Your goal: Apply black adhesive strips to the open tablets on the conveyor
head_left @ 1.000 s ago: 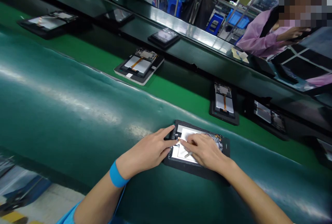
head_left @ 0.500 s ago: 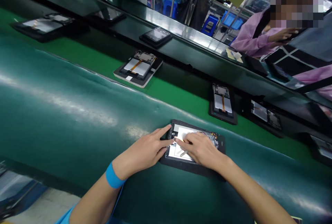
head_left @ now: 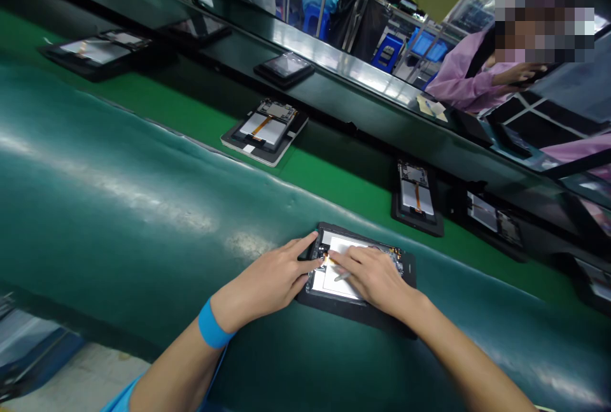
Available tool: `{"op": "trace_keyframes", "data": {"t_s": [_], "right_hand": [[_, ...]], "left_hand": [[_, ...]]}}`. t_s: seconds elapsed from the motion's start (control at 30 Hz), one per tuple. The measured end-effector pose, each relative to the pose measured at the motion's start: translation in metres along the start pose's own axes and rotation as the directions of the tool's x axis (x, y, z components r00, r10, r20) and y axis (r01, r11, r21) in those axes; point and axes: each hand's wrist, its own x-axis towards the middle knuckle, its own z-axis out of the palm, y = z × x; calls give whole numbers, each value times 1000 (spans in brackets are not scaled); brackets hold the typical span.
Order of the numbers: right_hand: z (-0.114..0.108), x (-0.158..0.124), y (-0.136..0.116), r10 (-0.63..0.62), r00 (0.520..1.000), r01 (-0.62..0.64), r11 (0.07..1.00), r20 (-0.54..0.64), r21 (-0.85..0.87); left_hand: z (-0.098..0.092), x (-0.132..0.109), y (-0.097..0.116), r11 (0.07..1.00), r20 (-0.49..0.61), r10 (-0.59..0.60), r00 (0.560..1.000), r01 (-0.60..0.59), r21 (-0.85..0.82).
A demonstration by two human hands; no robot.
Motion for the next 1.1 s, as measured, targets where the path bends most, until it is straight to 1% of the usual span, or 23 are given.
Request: {"op": "trace_keyframes", "data": {"t_s": [0.13, 0.2, 0.37, 0.53, 0.67, 0.77, 0.87, 0.97, 1.03, 1.1], "right_hand": [[-6, 9, -7, 182, 982, -184, 981, 40, 64], [-6, 15, -10, 232, 972, -234, 970, 30, 73], [3, 28, -15, 244, 970, -243, 967, -5, 70], [10, 25, -10, 219, 975, -220, 975, 26, 17], [11, 23, -5, 165, 986, -164, 985, 34, -52], [7, 23, -4, 159, 986, -158, 987, 42, -39], [1, 19, -3, 251, 968, -252, 966, 24, 48], [-4, 9, -2, 374, 927, -369, 922, -19, 119], [-5, 1, -1, 403, 914, -393, 909, -51, 140], [-6, -7, -1, 399, 913, -384, 912, -91, 143]], "left_hand": [[-2, 1, 2, 1000, 4, -3, 1000, 3, -2], [-3, 2, 3, 1000, 15, -2, 1000, 2, 9], [-3, 2, 3, 1000, -7, 5, 1000, -5, 9], [-1, 1, 2, 1000, -7, 4, 1000, -4, 9], [-1, 3, 3, 1000, 4, 10, 1000, -10, 23], [-3, 4, 4, 999, 8, 12, 1000, -12, 30], [-4, 4, 4, 999, 20, 8, 1000, -8, 39], [-4, 3, 4, 999, 27, 4, 1000, -6, 51], [-4, 2, 4, 999, 10, 7, 1000, -8, 42], [-3, 2, 3, 999, -3, 11, 1000, -11, 32]]}}
